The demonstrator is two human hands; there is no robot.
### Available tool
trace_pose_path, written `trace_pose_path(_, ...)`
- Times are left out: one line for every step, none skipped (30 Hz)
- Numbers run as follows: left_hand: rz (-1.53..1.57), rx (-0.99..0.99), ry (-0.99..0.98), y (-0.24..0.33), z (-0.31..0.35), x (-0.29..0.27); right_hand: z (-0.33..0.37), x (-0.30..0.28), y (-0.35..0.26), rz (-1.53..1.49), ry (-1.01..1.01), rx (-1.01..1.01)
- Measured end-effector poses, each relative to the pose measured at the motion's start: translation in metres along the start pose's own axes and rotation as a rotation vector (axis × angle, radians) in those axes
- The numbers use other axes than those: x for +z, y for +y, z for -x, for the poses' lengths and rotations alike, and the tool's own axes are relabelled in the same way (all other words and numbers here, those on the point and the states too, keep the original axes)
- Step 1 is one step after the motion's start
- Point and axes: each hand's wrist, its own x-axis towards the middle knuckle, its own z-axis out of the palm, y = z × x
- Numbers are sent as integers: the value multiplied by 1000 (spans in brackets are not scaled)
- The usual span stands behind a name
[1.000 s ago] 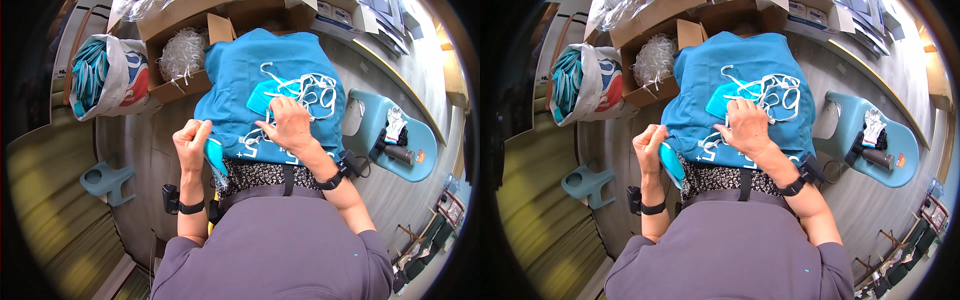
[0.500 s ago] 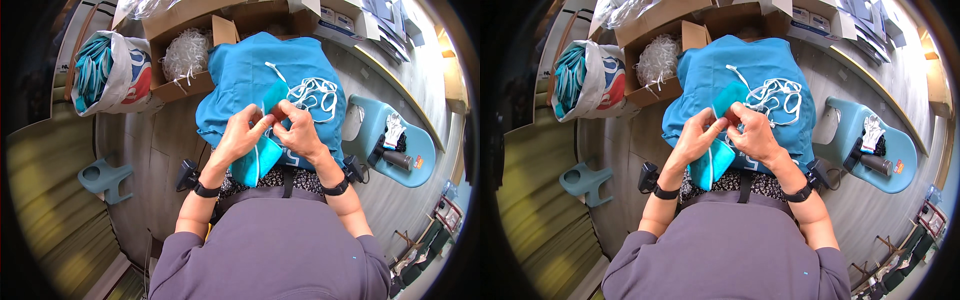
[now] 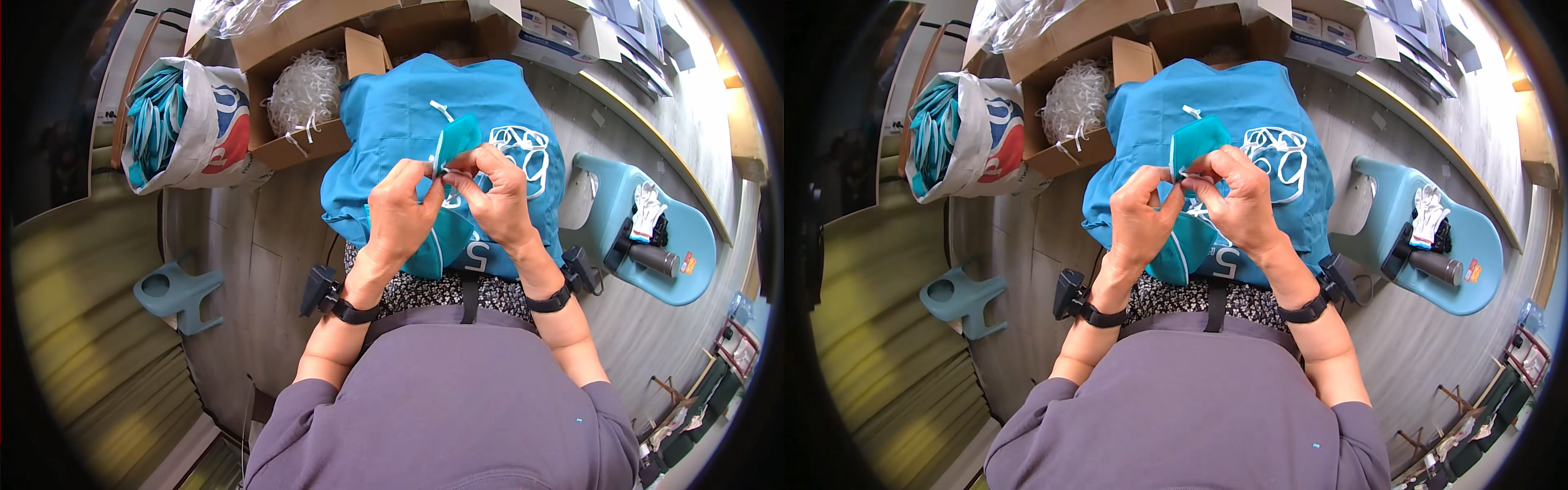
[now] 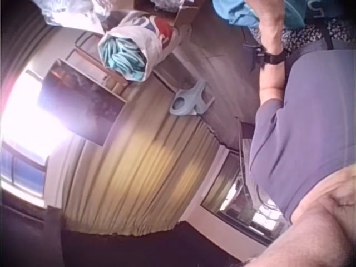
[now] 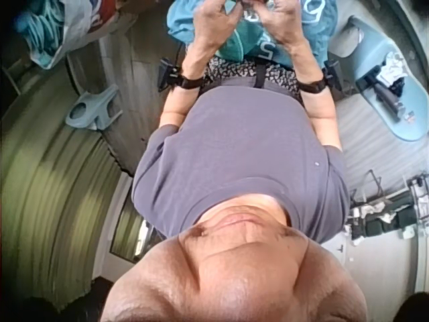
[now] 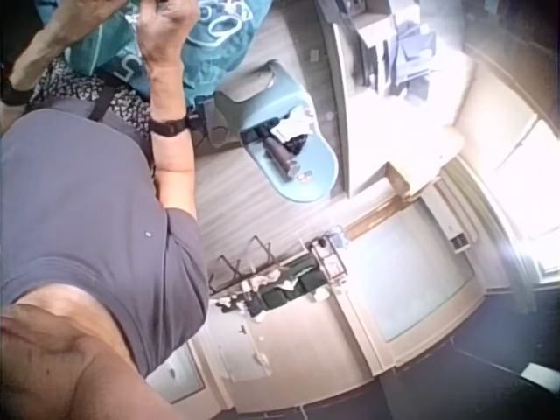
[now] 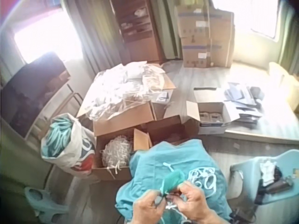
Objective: Unpacking medical face masks from plastic pouches and organizing the ties.
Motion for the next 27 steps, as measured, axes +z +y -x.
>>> trace_pose_path(14, -17, -1, 3, 0, 2, 0, 1, 2, -9, 10, -1)
trace_pose_path(29, -32, -2, 6, -1, 4, 0, 1, 3, -17, 22, -3)
trace_pose_path(44, -48, -2, 7, -2, 5, -1, 1, 3, -1, 40, -23)
trace_pose_path(36, -11, 8, 6, -1, 5, -1, 1, 3, 15, 57, -44)
trace_pose_path(28, 24, 19, 3, 0, 6, -1, 1, 4, 32, 73, -64)
trace_pose_path(21, 59, 30, 2, 1, 5, -3, -2, 7, 20, 152, -15)
trace_pose_path(19, 74, -6, 3, 4, 2, -8, -9, 12, 8, 231, 33)
trace_pose_path(19, 85, -43, 7, 9, -2, -16, -15, 21, -64, 388, 66)
trace_pose_path(20, 98, -82, 10, 14, -7, -23, -32, 37, -292, 516, 198)
trace_pose_path(38, 96, -79, 12, 19, -10, -26, -47, 43, -251, 459, 199)
trace_pose_path(54, 100, -78, 14, 23, -13, -32, -61, 43, -213, 405, 197)
trace_pose_path(70, 96, -81, 14, 27, -17, -33, -68, 38, -174, 350, 203)
trace_pose_path(55, 111, -90, 16, 24, -22, -36, -66, 30, -148, 123, 177)
trace_pose_path(38, 160, -96, 17, 23, -25, -34, -61, 32, -32, -44, 107)
trace_pose_path(25, 214, -97, 16, 19, -27, -34, -53, 21, -9, -76, 105)
trace_pose_path(12, 268, -98, 15, 16, -28, -33, -47, 5, 15, -108, 104)
trace_pose_path(-13, 279, -137, 12, 15, -30, -34, -46, -10, -94, -205, 182)
trace_pose_path(-27, 283, -156, 12, 13, -32, -33, -46, -25, -209, -295, 265)
trace_pose_path(-42, 286, -175, 13, 12, -35, -33, -45, -31, -324, -386, 348)
trace_pose_path(-54, 297, -201, 14, 9, -36, -31, -44, -28, -393, -489, 299)
trace_pose_path(-46, 286, -203, 12, 8, -37, -28, -44, -24, -392, -560, 306)
trace_pose_path(-39, 275, -205, 10, 7, -37, -25, -44, -21, -391, -631, 313)
trace_pose_path(-27, 259, -202, 9, 7, -36, -23, -41, -20, -333, -611, 247)
trace_pose_path(-46, 228, -209, 9, 8, -35, -21, -40, -19, -286, -584, 237)
trace_pose_path(-65, 196, -215, 9, 10, -34, -19, -38, -19, -239, -557, 227)
trace_pose_path(-86, 166, -219, 9, 10, -33, -17, -37, -18, -193, -531, 214)
trace_pose_path(-62, 186, -193, 8, 10, -32, -16, -36, -16, -132, -497, 136)
